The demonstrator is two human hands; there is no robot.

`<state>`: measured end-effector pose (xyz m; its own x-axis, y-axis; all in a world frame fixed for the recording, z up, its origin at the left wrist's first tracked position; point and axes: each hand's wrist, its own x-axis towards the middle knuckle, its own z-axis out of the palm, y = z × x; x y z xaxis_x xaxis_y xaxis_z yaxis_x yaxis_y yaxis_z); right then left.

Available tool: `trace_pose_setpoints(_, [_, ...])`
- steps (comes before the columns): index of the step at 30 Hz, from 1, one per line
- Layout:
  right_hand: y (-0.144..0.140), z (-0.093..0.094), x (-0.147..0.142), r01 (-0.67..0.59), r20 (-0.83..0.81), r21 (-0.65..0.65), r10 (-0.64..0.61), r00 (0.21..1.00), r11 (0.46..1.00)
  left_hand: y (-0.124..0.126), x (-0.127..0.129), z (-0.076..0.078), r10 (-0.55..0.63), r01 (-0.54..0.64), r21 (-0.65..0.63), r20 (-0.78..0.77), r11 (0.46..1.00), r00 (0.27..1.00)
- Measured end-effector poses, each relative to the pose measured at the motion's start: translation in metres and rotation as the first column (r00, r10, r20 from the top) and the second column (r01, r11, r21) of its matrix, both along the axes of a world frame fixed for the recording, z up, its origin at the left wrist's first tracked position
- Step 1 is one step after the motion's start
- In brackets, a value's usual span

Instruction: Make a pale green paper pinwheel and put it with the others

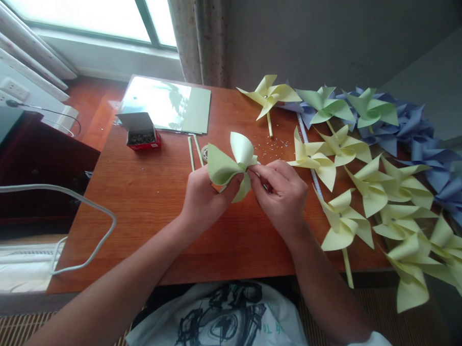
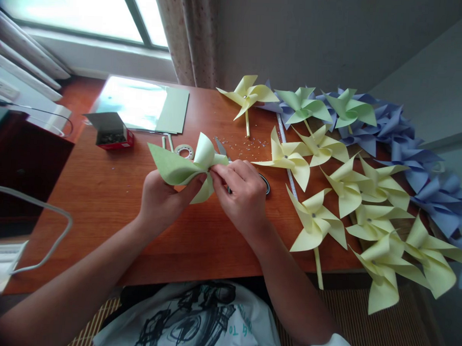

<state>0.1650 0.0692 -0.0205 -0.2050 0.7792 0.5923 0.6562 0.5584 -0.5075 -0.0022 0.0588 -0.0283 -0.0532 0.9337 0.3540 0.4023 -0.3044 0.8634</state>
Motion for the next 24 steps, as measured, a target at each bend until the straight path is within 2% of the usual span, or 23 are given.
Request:
trace_pose_setpoints(4, [0.0009,0.0007,0.0008,-0.034,-0.017,0.013,0.034,0.999,0.999,0.0005,-0.0004,0.0006,-0.018,0.018,-0.003,-0.038,1.000,0.999])
trace_pose_setpoints(15, [0.0044,0.0006,0.0026,-0.064,0.004,0.101,0.064,0.998,0.993,0.0005,-0.0014,-0.0034,-0.020,0.020,0.028,0.012,0.999,1.000])
trace_pose_setpoints(24, [0.0035,0.0033,0.0037,-0.060,-0.038,0.075,0.063,0.997,0.995,0.0002,-0.0011,0.0010,-0.025,0.025,0.037,0.011,0.999,1.000])
